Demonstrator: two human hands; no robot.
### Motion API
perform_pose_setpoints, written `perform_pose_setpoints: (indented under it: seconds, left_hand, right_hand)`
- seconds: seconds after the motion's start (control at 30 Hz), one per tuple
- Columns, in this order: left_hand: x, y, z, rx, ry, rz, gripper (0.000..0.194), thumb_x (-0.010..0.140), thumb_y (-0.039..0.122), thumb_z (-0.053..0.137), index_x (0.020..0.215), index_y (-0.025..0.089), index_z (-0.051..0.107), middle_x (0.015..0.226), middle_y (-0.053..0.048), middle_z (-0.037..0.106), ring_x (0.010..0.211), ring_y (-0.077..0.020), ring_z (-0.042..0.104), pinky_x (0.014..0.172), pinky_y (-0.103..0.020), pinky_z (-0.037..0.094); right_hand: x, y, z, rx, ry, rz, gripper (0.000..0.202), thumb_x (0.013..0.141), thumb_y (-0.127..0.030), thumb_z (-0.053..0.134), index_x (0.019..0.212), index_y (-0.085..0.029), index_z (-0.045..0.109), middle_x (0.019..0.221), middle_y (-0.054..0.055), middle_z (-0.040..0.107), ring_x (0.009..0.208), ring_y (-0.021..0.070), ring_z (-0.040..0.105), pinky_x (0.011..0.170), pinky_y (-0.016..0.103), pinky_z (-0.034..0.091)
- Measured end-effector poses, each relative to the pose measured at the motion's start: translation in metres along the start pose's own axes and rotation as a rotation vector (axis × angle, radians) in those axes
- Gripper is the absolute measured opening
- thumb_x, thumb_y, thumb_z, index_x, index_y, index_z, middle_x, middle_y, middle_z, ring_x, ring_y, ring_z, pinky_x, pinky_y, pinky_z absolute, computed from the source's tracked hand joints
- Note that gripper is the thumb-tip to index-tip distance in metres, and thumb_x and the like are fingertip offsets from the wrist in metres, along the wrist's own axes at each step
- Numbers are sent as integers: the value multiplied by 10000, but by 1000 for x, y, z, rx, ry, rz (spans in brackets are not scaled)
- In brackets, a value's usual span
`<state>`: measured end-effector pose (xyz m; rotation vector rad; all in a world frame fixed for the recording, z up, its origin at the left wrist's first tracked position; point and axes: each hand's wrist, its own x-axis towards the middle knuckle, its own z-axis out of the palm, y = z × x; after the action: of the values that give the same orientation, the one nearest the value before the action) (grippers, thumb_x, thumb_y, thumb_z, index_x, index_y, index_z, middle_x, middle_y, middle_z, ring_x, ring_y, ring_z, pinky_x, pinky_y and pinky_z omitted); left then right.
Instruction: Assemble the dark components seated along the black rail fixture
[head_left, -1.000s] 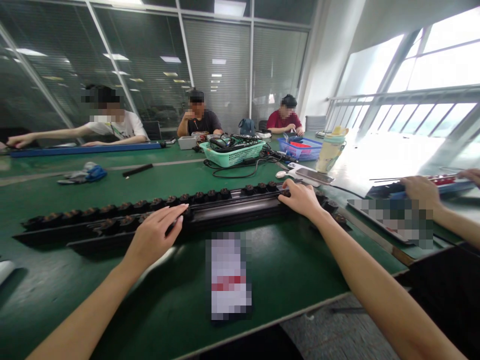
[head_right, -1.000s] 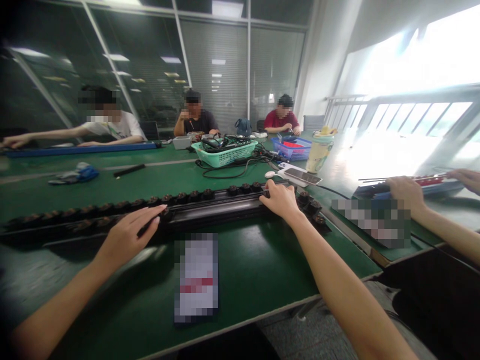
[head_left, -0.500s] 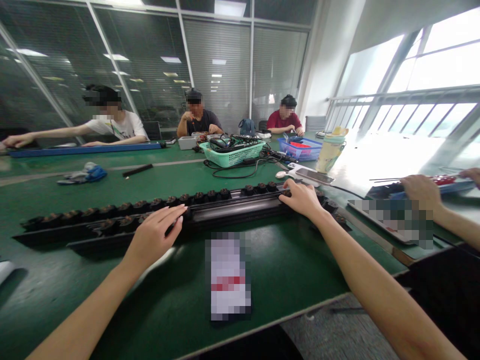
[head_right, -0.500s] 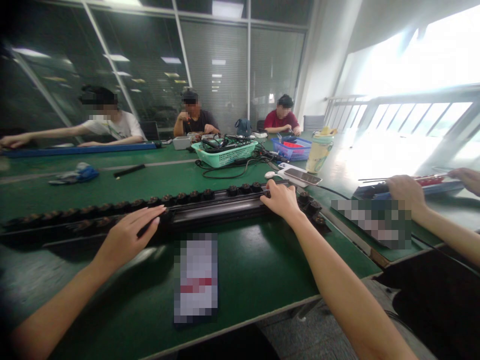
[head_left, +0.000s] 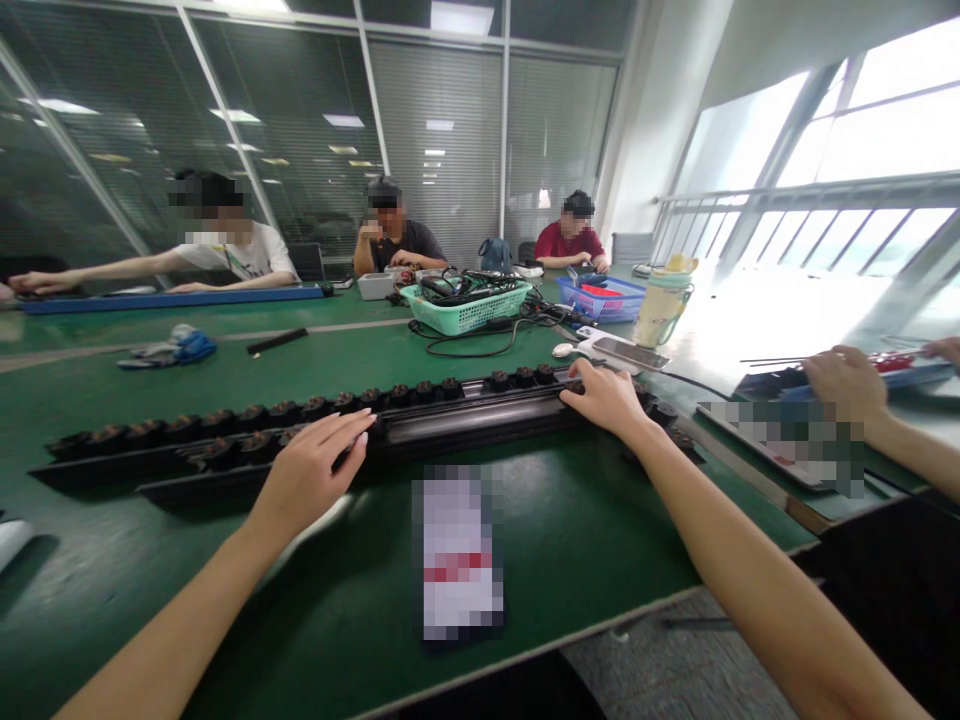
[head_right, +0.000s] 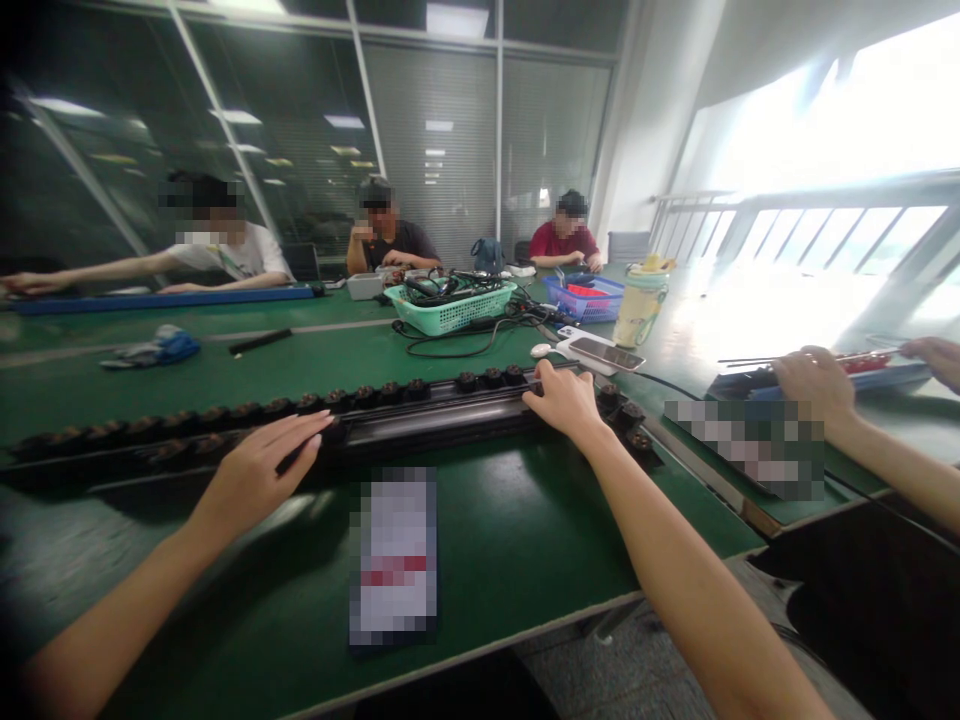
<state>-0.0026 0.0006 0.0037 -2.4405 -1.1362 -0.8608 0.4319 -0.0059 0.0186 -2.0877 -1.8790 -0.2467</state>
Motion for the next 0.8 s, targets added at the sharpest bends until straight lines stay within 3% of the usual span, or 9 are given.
perform_pose_setpoints:
  seconds: [0.33, 0.8]
  left_hand:
    - [1, 2, -2, -10, -20, -35, 476, 1014, 461, 408, 1293, 202, 695, 1313, -83, 719, 1232, -268, 660, 1148, -479, 471]
    - [-1, -2, 1, -4, -6, -5, 469, 1021, 435, 426, 1289, 159, 694, 1313, -107, 716, 1239, -273, 652, 1147, -476, 469]
  right_hand:
    - [1, 0, -2, -10, -20, 8, 395, 901, -447, 480, 1186, -196, 590, 970, 117, 746, 981, 327, 658, 886, 429, 379]
    - [0, 0, -3, -14, -17, 31, 386, 903, -441, 482, 1183, -198, 589, 974, 121, 746, 991, 327, 656, 910, 438, 373]
